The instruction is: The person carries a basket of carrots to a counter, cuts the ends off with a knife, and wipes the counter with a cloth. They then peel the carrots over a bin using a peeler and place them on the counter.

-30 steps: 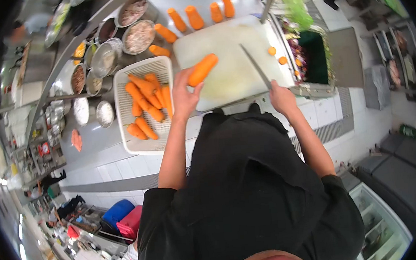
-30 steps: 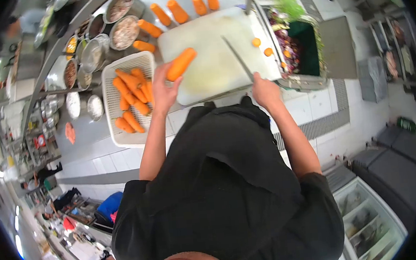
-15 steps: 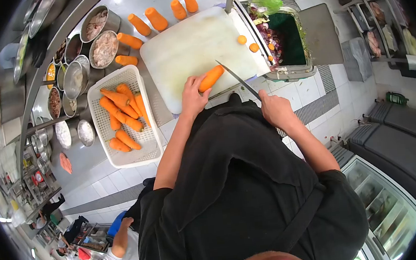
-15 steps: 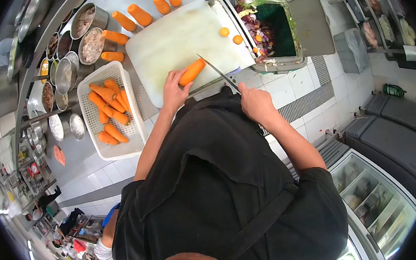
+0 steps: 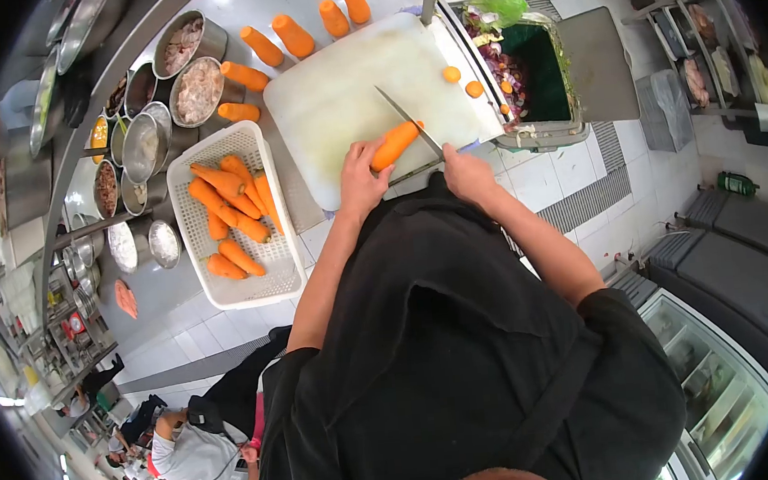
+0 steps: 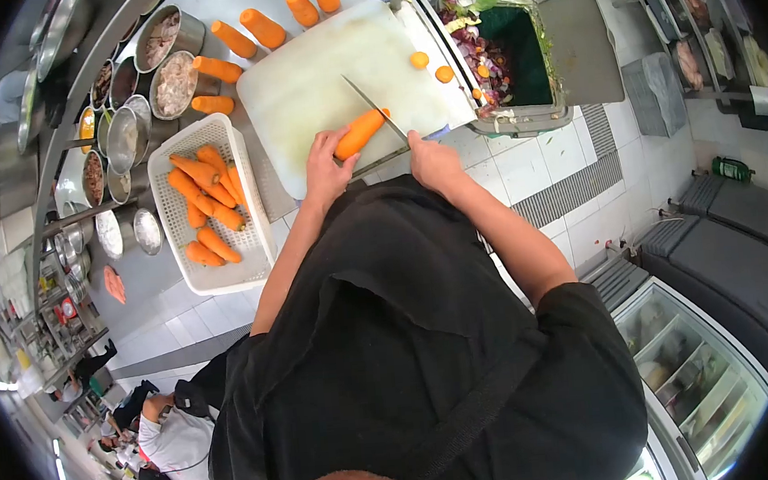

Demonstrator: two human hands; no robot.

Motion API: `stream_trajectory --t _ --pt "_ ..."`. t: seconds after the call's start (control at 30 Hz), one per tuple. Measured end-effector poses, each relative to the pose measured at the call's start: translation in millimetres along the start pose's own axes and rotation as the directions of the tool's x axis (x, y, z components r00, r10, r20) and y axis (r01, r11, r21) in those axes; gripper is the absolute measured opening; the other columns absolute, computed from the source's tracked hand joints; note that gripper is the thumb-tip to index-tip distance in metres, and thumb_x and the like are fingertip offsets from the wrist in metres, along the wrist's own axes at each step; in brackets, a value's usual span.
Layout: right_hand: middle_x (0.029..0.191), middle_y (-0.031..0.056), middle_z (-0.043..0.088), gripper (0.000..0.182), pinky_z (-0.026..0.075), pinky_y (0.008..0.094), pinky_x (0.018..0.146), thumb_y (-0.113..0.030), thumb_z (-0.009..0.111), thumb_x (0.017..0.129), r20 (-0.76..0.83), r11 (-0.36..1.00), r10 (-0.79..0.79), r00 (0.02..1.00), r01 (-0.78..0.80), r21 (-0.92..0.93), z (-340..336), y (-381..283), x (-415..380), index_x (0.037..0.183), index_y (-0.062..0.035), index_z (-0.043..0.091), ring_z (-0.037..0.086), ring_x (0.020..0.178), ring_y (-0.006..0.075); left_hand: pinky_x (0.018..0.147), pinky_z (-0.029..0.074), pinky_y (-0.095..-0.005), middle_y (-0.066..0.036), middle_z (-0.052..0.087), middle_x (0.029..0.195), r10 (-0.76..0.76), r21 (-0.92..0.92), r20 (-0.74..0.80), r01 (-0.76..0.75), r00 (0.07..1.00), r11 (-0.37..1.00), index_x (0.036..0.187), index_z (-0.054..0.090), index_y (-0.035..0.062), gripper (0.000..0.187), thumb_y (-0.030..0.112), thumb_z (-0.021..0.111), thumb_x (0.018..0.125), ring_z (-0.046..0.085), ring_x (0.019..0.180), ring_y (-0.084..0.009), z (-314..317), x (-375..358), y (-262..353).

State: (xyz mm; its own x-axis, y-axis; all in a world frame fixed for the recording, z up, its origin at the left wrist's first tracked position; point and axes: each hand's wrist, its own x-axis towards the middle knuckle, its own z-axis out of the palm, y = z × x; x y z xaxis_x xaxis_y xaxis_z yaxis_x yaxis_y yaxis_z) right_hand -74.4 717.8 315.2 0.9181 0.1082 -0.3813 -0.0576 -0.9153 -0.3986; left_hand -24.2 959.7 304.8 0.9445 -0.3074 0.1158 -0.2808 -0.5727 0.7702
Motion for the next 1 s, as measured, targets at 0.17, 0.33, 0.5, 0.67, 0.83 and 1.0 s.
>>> stream_trajectory --t 0.17,0.33,0.5,0.67,0.83,1.0 --pt "0.083 0.0255 0.07 0.02 0.053 0.0574 0.073 -0.014 0.051 0.094 -0.008 0.999 0.021 1.0 -0.021 0.048 0.5 5.4 13.7 0.11 -0.0033 0.049 0.069 0.081 0.0464 0.091 0.051 -0.0378 -0.014 0.063 0.113 -0.003 -0.064 -0.045 0.0 0.999 0.998 0.123 0.06 0.0038 0.055 0.011 0.083 0.074 0.063 0.103 -0.0311 -23.4 7.5 19.7" --pt "0.078 0.0226 0.07 0.019 0.056 0.0532 0.067 -0.014 0.054 0.092 -0.036 0.995 -0.005 0.999 0.002 -0.095 -10.8 12.9 8.1 0.109 -0.0062 0.051 0.07 0.074 0.0436 0.091 0.051 -0.0402 -0.015 0.062 0.115 -0.137 -0.111 -0.037 0.132 0.99 0.985 0.123 0.054 0.0057 0.056 0.011 0.083 0.075 0.061 0.107 -0.0334 -33.7 23.1 50.6" --pt "0.074 0.0205 0.069 0.019 0.054 0.0535 0.061 -0.011 0.054 0.089 -0.072 0.993 -0.004 0.997 -0.004 -0.116 -27.2 2.1 -8.4 0.107 -0.0056 0.052 0.07 0.071 0.041 0.091 0.051 -0.0411 -0.015 0.061 0.113 0.078 0.062 0.039 -0.08 0.996 0.995 0.12 0.057 0.006 0.049 0.013 0.081 0.078 0.06 0.105 -0.0354 -1.3 22.0 6.3" --pt "0.067 0.0155 0.067 0.015 0.054 0.0481 0.056 -0.01 0.055 0.09 -0.047 0.978 -0.116 0.992 0.106 -0.178 -57.7 -17.3 -53.5 0.104 -0.0062 0.052 0.069 0.063 0.0358 0.095 0.049 -0.0426 -0.017 0.052 0.121 -0.015 0.013 0.079 0.014 0.997 1.0 0.124 0.057 0.0076 0.047 0.01 0.077 0.082 0.056 0.112 -0.0374 2.2 15.4 -0.1" --pt "0.065 0.0135 0.067 0.014 0.054 0.0455 0.055 -0.008 0.054 0.09 0.041 0.974 -0.064 0.997 0.071 -0.214 -77.6 -26.0 -84.2 0.104 -0.0057 0.052 0.07 0.062 0.034 0.097 0.047 -0.0428 -0.018 0.051 0.121 -0.049 0.006 0.112 0.049 0.992 0.999 0.126 0.055 0.0072 0.049 0.012 0.076 0.082 0.054 0.113 -0.0379 3.7 18.2 -1.2" --pt "0.066 0.0152 0.066 0.017 0.054 0.0469 0.055 -0.009 0.055 0.09 0.085 0.98 -0.041 0.996 0.056 -0.191 -75.3 -31.3 -76.4 0.106 -0.0035 0.051 0.069 0.063 0.0353 0.096 0.047 -0.0428 -0.018 0.05 0.116 -0.088 0.018 0.134 0.086 0.987 0.996 0.127 0.054 0.0078 0.05 0.013 0.076 0.083 0.054 0.11 -0.038 4.4 20.7 -2.5"
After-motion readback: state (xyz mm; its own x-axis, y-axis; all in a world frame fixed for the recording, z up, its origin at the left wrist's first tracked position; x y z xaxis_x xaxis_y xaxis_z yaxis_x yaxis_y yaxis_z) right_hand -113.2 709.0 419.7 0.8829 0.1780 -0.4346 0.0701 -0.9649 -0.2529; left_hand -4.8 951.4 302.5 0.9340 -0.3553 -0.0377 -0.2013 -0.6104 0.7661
